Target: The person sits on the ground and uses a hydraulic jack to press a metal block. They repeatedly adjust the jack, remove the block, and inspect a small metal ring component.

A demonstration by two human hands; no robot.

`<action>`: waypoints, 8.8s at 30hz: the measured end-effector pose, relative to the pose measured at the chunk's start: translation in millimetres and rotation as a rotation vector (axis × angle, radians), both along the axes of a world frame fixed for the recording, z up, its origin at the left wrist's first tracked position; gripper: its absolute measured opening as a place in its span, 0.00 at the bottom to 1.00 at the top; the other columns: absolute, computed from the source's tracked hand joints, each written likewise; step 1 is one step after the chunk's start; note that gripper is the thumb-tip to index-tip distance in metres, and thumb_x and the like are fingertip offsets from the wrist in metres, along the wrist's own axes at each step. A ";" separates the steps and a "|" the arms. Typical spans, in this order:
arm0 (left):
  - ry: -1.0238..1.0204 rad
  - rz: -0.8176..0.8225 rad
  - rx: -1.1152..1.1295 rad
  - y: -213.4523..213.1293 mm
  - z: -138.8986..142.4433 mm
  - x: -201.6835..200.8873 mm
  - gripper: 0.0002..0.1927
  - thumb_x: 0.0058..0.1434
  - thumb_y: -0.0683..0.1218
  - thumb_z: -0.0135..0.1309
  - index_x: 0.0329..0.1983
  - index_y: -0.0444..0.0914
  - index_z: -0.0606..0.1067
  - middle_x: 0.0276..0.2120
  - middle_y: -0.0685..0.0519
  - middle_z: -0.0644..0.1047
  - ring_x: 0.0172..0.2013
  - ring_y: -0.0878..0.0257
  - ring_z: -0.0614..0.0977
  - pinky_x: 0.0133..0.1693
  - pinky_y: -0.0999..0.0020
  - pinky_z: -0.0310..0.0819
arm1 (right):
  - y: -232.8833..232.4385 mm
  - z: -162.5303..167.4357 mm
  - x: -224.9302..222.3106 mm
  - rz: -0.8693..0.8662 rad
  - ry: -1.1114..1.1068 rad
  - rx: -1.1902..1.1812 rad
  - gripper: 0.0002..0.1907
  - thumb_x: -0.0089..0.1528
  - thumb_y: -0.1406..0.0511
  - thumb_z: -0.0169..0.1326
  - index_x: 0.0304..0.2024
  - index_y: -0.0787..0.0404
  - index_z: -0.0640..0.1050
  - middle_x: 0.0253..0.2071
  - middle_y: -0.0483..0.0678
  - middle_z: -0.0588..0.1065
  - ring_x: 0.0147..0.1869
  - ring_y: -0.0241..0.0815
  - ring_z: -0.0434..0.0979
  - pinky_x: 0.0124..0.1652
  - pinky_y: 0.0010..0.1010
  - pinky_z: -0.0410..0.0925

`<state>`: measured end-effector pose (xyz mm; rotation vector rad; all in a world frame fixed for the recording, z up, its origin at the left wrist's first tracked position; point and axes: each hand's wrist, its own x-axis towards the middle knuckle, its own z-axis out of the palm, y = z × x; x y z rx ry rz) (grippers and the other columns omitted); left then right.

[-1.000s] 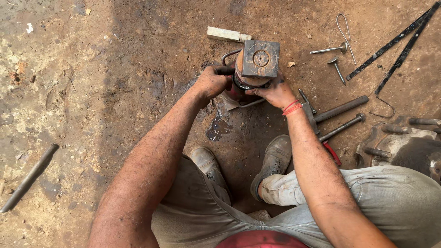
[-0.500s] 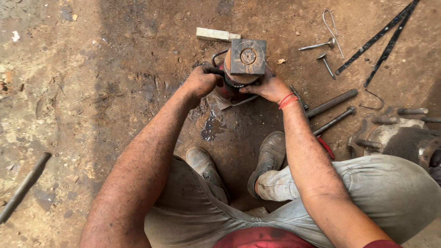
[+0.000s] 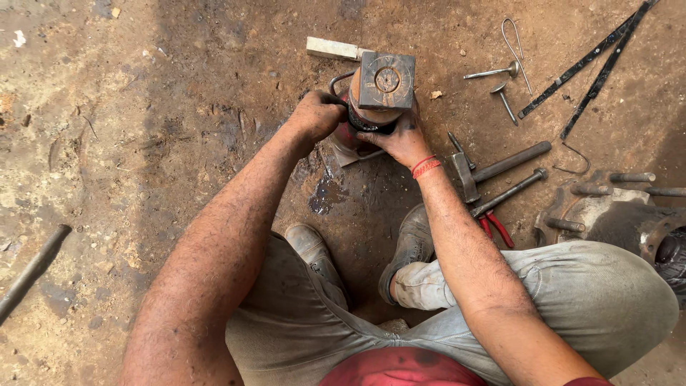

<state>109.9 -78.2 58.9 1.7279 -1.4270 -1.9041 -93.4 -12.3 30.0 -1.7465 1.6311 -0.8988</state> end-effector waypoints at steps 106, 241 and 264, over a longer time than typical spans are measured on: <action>-0.509 -0.525 -0.710 17.0 5.8 -16.0 0.61 0.47 0.61 0.74 0.76 0.39 0.52 0.73 0.41 0.57 0.72 0.41 0.58 0.69 0.44 0.53 | -9.4 75.4 -14.6 -0.071 -0.126 0.213 0.20 0.57 0.74 0.47 0.48 0.65 0.83 0.42 0.54 0.83 0.44 0.44 0.83 0.48 0.35 0.74; -0.318 -1.362 -0.488 69.8 74.9 -54.7 0.31 0.62 0.53 0.63 0.64 0.34 0.73 0.62 0.38 0.73 0.63 0.40 0.73 0.58 0.37 0.65 | -41.7 116.1 -107.3 0.746 0.970 0.469 0.17 0.60 0.57 0.58 0.50 0.56 0.78 0.41 0.53 0.76 0.48 0.56 0.78 0.46 0.46 0.72; -0.269 -1.475 -0.492 52.1 34.7 -64.4 0.24 0.64 0.50 0.58 0.61 0.34 0.75 0.59 0.40 0.76 0.60 0.42 0.75 0.54 0.40 0.68 | -2.6 202.3 -51.7 0.516 0.799 0.484 0.23 0.58 0.54 0.62 0.51 0.57 0.79 0.44 0.52 0.78 0.44 0.56 0.80 0.40 0.43 0.74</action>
